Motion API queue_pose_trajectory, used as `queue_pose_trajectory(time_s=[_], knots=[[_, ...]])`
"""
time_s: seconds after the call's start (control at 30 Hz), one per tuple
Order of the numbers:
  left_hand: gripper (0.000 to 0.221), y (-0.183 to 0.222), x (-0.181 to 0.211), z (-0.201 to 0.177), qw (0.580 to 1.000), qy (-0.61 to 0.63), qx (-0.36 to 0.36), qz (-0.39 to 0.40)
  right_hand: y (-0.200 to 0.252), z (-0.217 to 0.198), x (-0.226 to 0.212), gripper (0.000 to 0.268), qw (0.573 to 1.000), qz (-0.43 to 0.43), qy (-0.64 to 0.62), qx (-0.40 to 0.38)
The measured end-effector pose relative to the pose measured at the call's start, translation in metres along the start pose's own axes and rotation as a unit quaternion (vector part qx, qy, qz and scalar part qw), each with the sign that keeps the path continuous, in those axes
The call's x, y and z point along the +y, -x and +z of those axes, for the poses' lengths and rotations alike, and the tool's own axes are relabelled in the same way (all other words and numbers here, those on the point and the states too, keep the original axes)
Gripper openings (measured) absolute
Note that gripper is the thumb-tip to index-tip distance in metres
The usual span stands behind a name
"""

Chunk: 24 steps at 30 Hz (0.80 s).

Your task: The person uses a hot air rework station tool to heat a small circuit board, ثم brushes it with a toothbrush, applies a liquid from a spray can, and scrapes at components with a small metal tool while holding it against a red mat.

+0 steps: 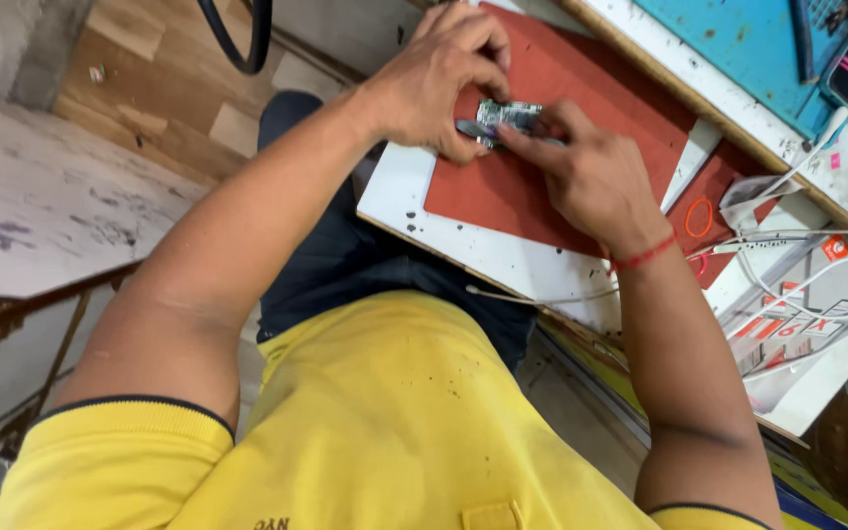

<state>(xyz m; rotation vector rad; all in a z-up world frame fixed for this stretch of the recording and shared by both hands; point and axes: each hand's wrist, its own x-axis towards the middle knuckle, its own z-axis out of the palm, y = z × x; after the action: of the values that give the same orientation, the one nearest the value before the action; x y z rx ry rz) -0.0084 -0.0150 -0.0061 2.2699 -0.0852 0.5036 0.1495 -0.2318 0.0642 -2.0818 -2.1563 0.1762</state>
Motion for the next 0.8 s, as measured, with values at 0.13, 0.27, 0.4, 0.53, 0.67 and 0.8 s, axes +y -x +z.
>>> queue_pose_trajectory(time_s=[0.13, 0.27, 0.4, 0.53, 0.67, 0.8], knots=[[0.047, -0.004, -0.005, -0.001, 1.0, 0.001, 0.015, 0.012, -0.001, -0.022, 0.017, 0.057, 0.999, -0.026, -0.012, 0.037], [0.049, -0.003, -0.008, -0.001, 1.0, -0.011, 0.01, 0.009, 0.003, -0.011, 0.004, 0.056, 1.0, -0.02, 0.006, -0.013], [0.05, -0.006, -0.004, -0.005, 1.0, 0.016, 0.01, -0.008, -0.007, -0.017, 0.019, 0.057, 0.999, 0.018, 0.026, 0.014], [0.055, -0.002, -0.003, -0.006, 0.999, 0.002, 0.036, 0.012, 0.015, -0.003, -0.008, 0.06, 0.999, 0.035, -0.041, 0.003], [0.061, -0.003, -0.006, -0.003, 0.999, -0.013, 0.024, 0.016, 0.017, 0.009, -0.017, 0.059, 0.992, 0.1, -0.058, 0.039], [0.061, 0.009, 0.009, 0.0, 0.994, -0.081, 0.066, -0.032, 0.014, 0.009, -0.031, 0.059, 0.99, 0.11, -0.067, 0.066]])
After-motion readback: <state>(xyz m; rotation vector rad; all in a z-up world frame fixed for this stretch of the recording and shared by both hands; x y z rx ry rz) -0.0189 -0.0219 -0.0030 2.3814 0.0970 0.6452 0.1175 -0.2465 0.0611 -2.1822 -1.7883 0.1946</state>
